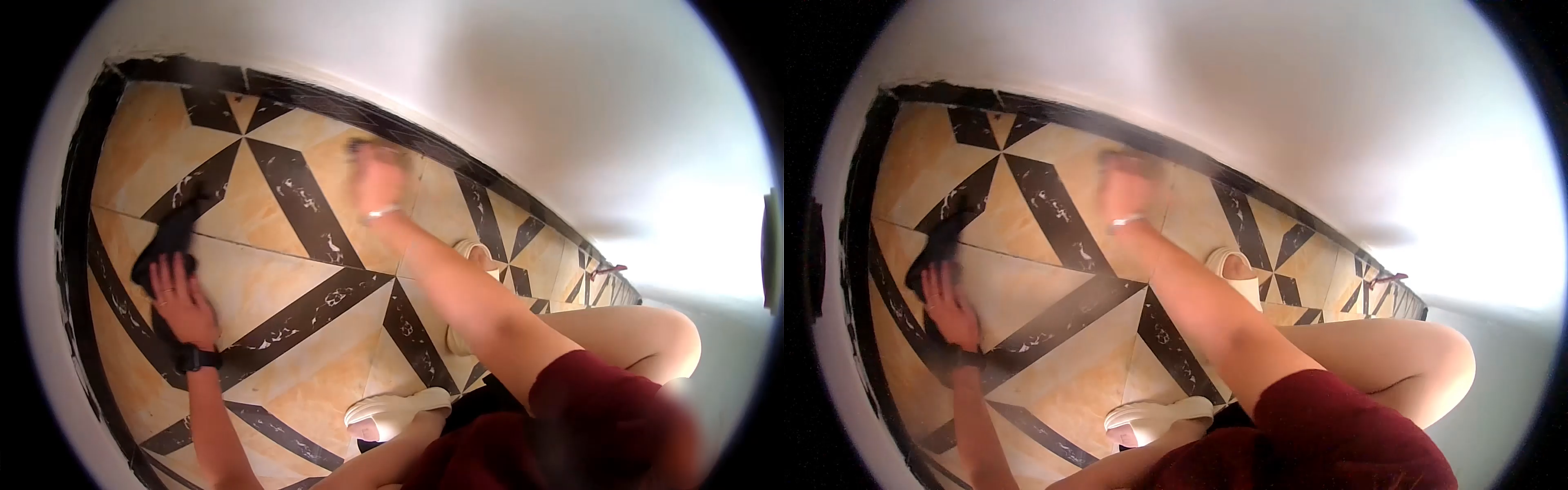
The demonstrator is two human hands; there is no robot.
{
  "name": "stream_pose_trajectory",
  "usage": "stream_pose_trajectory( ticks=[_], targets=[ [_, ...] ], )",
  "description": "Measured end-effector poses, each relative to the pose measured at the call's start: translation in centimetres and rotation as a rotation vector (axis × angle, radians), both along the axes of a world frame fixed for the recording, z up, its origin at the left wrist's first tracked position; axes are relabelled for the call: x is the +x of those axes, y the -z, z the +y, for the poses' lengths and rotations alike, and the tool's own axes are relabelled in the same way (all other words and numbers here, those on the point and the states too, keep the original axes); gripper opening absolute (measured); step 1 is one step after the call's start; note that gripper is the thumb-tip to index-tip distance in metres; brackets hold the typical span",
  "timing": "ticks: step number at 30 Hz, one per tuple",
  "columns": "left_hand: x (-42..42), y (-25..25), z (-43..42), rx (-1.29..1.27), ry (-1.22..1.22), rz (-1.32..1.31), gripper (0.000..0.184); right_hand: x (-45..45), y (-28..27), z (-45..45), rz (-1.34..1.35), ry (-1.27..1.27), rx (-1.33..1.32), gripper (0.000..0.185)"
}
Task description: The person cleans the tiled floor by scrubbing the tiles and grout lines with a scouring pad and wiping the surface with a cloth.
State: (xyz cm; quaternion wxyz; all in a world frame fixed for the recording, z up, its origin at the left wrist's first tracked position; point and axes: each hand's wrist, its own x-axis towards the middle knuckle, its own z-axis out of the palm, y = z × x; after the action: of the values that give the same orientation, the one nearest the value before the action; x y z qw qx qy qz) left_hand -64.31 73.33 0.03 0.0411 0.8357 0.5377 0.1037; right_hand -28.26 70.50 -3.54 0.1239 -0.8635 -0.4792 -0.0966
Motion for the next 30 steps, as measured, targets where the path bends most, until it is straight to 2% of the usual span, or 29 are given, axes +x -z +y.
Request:
stream_pose_trajectory(
  ticks=[3, 4, 5, 7, 10, 11, 14, 15, 17, 20, 23, 26, 27, 30],
  targets=[
    [4.8, -0.6, -3.0, -0.131, 0.253, 0.022, 0.046, -2.3, -3.5, 2.5, 0.114, -0.227, -0.09, 0.01],
    [6.1, -1.4, -3.8, -0.163, 0.31, 0.059, 0.046, 0.3, -2.0, 0.7, 0.099, -0.222, -0.055, 0.009],
    [6.6, -1.9, -4.0, -0.184, 0.324, 0.04, 0.046, 4.0, -1.2, -1.6, 0.084, -0.216, -0.016, 0.009],
    [7.0, -2.4, -4.2, -0.226, 0.356, -0.003, 0.045, 7.3, -6.7, -5.7, 0.243, 0.003, -0.126, 0.009],
    [7.5, -1.9, -4.6, -0.172, 0.332, 0.047, 0.045, 6.3, -4.3, -5.1, 0.137, 0.1, -0.015, 0.009],
    [7.5, -2.0, -4.7, -0.182, 0.32, 0.052, 0.045, 4.8, -3.8, -3.1, 0.198, 0.08, -0.185, 0.009],
    [7.6, -1.8, -5.0, -0.24, 0.303, 0.037, 0.044, 1.7, -3.7, 0.9, 0.146, -0.124, -0.138, 0.009],
    [7.3, -2.0, -4.8, -0.278, 0.315, 0.023, 0.044, 4.1, -2.8, -0.6, 0.08, -0.154, -0.28, 0.011],
    [6.6, -2.1, -4.5, -0.29, 0.347, -0.023, 0.042, 8.0, -6.0, -5.2, 0.249, 0.004, -0.278, 0.014],
    [7.1, -1.6, -4.5, -0.319, 0.371, -0.001, 0.043, 7.4, -6.2, -5.1, 0.213, 0.109, -0.323, 0.018],
    [9.0, -1.5, -4.9, -0.31, 0.487, 0.022, 0.042, 2.3, -4.8, 0.8, 0.216, -0.063, -0.456, 0.016],
    [9.8, -2.4, -6.0, -0.342, 0.558, 0.037, 0.04, 5.1, -5.9, -1.7, 0.147, -0.125, -0.441, 0.015],
    [9.9, -2.6, -5.8, -0.369, 0.551, 0.032, 0.04, 7.2, -7.1, -3.5, 0.286, -0.074, -0.409, 0.016],
    [9.9, -2.5, -5.5, -0.344, 0.539, 0.001, 0.039, 6.8, -7.2, -3.6, 0.255, -0.009, -0.465, 0.016]
  ],
)
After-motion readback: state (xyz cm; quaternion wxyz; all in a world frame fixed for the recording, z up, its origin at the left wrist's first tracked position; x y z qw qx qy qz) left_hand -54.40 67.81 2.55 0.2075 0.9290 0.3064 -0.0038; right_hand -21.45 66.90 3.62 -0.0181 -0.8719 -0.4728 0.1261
